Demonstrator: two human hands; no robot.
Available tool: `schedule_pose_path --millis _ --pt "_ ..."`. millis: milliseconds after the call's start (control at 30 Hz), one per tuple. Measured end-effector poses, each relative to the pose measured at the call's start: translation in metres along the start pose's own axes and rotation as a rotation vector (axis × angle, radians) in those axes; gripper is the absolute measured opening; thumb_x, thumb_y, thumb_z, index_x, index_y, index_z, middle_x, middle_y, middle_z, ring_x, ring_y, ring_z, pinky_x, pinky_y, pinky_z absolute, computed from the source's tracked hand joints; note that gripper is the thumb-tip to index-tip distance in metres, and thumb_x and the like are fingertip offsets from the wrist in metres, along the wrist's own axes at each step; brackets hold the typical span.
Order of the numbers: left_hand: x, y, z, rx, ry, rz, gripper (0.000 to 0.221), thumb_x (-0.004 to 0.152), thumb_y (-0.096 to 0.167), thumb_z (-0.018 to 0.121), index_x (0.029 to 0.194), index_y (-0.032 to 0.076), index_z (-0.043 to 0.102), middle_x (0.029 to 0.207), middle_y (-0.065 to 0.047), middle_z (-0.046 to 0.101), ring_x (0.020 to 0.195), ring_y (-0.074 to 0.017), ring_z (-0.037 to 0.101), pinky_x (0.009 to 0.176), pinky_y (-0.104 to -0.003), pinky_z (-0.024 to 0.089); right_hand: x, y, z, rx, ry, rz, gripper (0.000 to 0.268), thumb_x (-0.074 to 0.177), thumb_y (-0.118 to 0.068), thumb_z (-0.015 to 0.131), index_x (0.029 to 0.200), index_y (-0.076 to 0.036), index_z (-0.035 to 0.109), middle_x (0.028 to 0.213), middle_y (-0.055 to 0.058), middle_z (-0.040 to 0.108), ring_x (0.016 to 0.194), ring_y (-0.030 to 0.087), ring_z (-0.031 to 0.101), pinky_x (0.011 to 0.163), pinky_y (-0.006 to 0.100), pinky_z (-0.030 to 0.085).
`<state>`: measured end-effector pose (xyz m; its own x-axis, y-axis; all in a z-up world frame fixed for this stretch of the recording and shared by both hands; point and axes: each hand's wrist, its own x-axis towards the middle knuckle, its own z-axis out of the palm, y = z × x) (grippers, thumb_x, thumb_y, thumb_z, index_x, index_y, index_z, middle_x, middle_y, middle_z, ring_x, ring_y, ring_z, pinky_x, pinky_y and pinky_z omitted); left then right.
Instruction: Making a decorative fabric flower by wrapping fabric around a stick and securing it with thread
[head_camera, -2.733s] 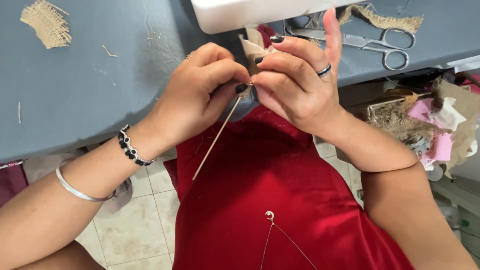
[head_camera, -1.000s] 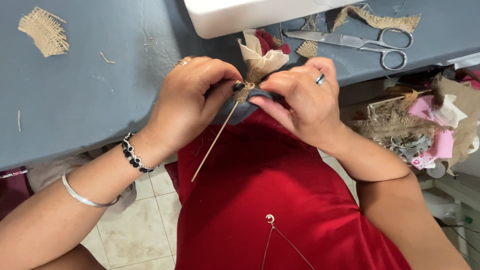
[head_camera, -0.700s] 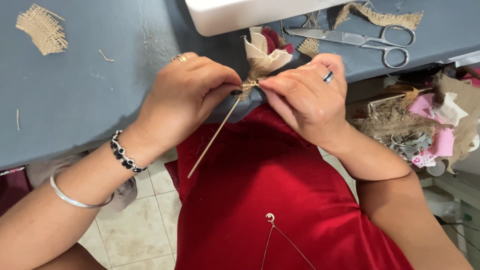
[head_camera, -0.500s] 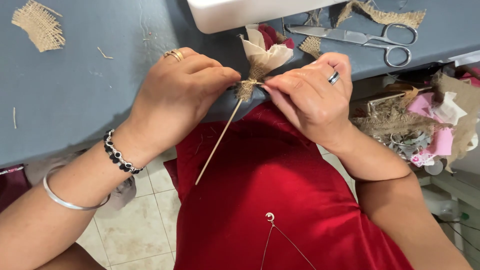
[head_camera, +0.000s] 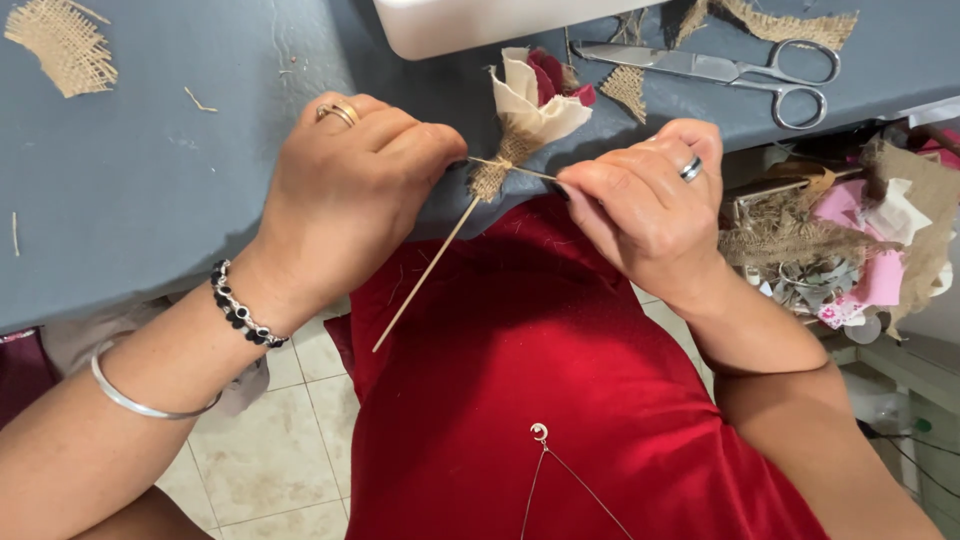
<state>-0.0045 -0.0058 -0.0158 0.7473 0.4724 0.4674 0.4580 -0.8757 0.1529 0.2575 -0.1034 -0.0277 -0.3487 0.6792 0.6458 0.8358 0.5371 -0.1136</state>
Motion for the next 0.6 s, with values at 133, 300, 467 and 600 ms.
schedule_pose_path --millis 133,300,467,600 --pt "-0.005 -0.005 0.003 -0.026 0.017 -0.016 0.014 0.104 0.003 0.076 0.102 0.016 0.074 0.085 0.002 0.065 0.080 -0.0212 0.062 0.085 -0.037 0.048 -0.011 0.008 -0.005 -0.031 -0.027 0.014 0.014 0.108 -0.013 0.070 0.098 -0.006 0.077 0.090 0.005 0.076 0.076 0.021 0.066 0.091 0.040 0.036" --pt "-0.005 -0.002 0.002 -0.025 0.017 -0.028 0.019 0.104 -0.001 0.072 0.102 0.018 0.074 0.084 0.003 0.062 0.080 -0.0215 0.060 0.086 -0.036 0.047 -0.014 0.009 -0.008 0.030 -0.037 0.040 0.017 0.109 -0.014 0.067 0.098 -0.005 0.075 0.090 0.006 0.075 0.078 0.023 0.067 0.091 0.040 0.037" --pt "0.001 0.006 -0.006 -0.026 0.021 0.008 0.017 0.103 -0.002 0.069 0.107 0.014 0.073 0.098 0.002 0.072 0.084 -0.0227 0.065 0.086 -0.036 0.047 -0.008 0.008 -0.011 0.133 -0.001 0.034 0.014 0.098 -0.005 0.077 0.111 -0.004 0.072 0.109 0.014 0.070 0.095 0.030 0.067 0.092 0.048 0.041" --pt "0.005 0.009 -0.013 -0.018 -0.013 0.011 0.008 0.107 0.010 0.071 0.112 0.015 0.074 0.102 0.001 0.072 0.087 -0.0231 0.066 0.087 -0.037 0.047 0.014 -0.007 -0.009 0.103 -0.079 0.037 0.025 0.103 -0.026 0.083 0.108 -0.004 0.072 0.103 0.007 0.076 0.090 0.025 0.071 0.096 0.040 0.039"
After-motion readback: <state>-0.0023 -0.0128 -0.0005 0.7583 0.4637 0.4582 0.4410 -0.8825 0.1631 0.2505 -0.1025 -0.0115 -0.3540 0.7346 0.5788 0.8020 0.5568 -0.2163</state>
